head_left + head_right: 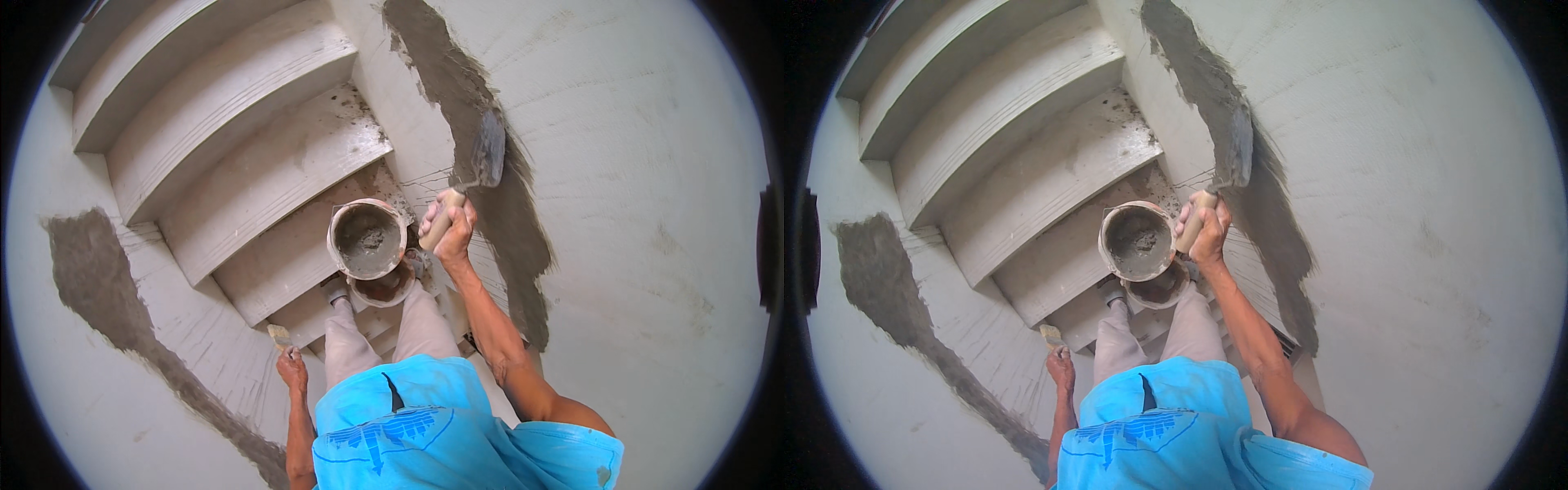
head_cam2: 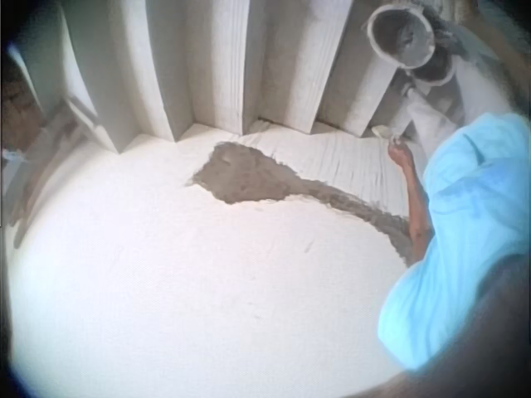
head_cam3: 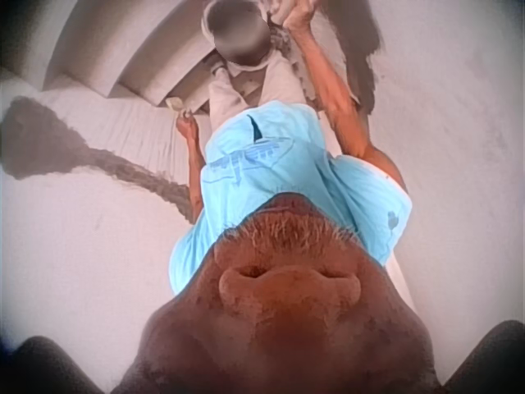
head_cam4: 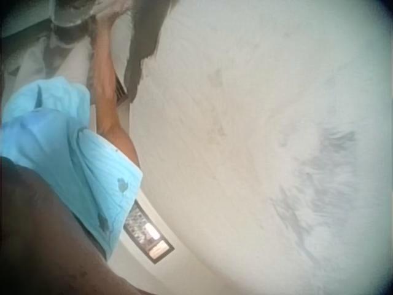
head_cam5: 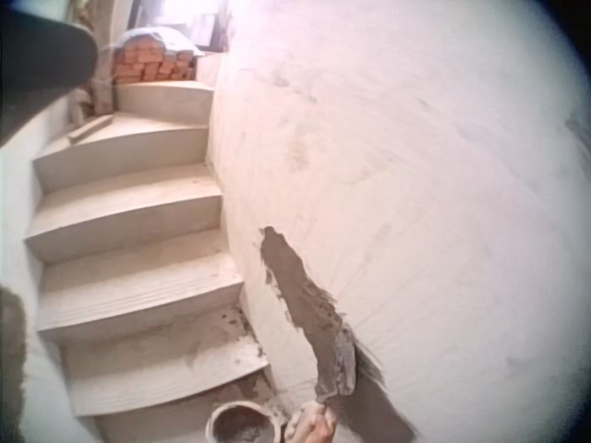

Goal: The person scoops plaster from a bucket using a trowel and applies it to the wall next to a staircase. They repeatedly smooth the plaster on the wall surface while sitting on the stairs.

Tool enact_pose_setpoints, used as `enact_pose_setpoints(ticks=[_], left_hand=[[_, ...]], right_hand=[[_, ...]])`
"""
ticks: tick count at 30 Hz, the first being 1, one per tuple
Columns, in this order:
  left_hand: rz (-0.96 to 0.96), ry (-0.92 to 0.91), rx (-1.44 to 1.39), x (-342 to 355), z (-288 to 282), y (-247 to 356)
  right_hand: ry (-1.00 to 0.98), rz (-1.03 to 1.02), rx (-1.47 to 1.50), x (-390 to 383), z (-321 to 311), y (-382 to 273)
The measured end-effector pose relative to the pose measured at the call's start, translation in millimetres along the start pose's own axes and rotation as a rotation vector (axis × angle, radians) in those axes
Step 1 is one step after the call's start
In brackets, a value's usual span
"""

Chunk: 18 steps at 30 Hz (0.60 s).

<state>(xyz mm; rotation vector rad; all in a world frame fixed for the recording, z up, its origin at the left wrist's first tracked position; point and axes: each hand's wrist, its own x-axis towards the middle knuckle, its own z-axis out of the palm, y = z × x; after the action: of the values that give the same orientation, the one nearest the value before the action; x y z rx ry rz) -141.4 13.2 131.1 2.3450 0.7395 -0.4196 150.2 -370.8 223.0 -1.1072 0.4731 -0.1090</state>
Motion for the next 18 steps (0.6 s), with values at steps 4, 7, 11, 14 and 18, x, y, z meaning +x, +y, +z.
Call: enact_pose_setpoints(ticks=[4, 7, 11, 14, 18], left_hand=[[-0.028, -0.007, 0.019, -2, 1, -3], [-0.011, -0.023, 0.014, -2, 2, -5], [-0.023, -0.027, 0.010, -1, 4, -3], [-0.055, -0.030, 0.026, 2, 3, 2], [-0.002, 0.006, 0.011, 1, 4, 0]], right_hand=[[-0.031, 0.049, -0.033, -10, -6, -3], [-0.082, 0.083, -0.087, 1, -4, -5], [-0.114, 0.096, -0.165, 19, -1, -12], [-0.114, 0.060, -0.202, 24, -5, -16], [-0.112, 0.076, -0.229, 31, -14, -25]])
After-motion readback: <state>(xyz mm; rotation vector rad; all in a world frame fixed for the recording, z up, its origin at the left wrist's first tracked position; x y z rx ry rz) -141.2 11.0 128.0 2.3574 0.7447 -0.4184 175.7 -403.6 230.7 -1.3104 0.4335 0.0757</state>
